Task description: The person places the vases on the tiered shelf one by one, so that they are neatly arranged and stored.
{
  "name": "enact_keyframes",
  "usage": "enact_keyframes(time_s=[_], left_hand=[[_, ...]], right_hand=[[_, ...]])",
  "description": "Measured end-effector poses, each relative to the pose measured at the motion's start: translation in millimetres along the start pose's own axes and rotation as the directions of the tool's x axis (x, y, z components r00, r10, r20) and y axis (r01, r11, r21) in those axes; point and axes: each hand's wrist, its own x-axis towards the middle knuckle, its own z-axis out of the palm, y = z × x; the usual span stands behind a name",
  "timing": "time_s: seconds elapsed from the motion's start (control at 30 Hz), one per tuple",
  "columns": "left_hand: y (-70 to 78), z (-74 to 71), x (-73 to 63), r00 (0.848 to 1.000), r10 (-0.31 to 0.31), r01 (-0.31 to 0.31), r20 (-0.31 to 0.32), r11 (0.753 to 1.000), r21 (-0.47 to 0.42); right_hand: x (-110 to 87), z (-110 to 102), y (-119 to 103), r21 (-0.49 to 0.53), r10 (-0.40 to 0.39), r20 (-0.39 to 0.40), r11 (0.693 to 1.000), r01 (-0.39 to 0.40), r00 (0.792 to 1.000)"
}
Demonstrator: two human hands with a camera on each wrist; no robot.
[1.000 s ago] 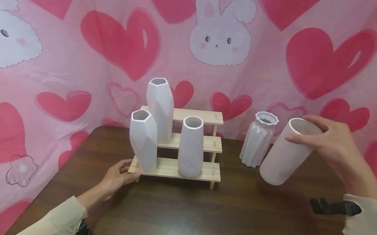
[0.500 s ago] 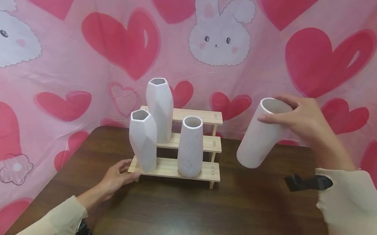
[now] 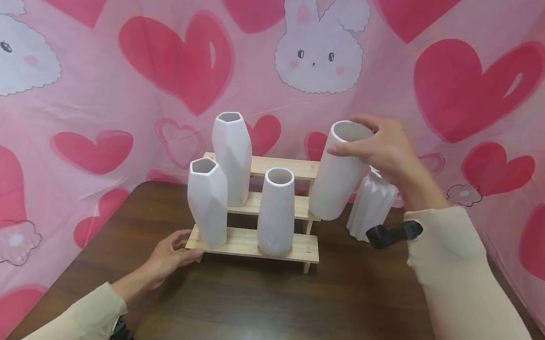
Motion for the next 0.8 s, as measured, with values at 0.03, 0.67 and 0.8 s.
enact_keyframes(time_s=[0.03,0.67,0.8], left_hand=[[0.2,0.0,0.4,1.0,-0.001,0.001,0.0,1.0,-0.002],[3.1,0.2,1.5,1.0,-0.007,0.007,-0.007,1.0,-0.004],[2.3,0.4,2.2,1.0,-0.017,0.017,-0.003,1.0,0.006]], right_hand=[[2.1,3,-3,0.005,0.004,0.004,1.0,-0.004,1.0],[36.6,48,-28,0.08,-0.063,0.116,0.995,0.054,0.991],[42.7,56,-27,0.078,-0.079,0.121,0.994,0.07,0.989]])
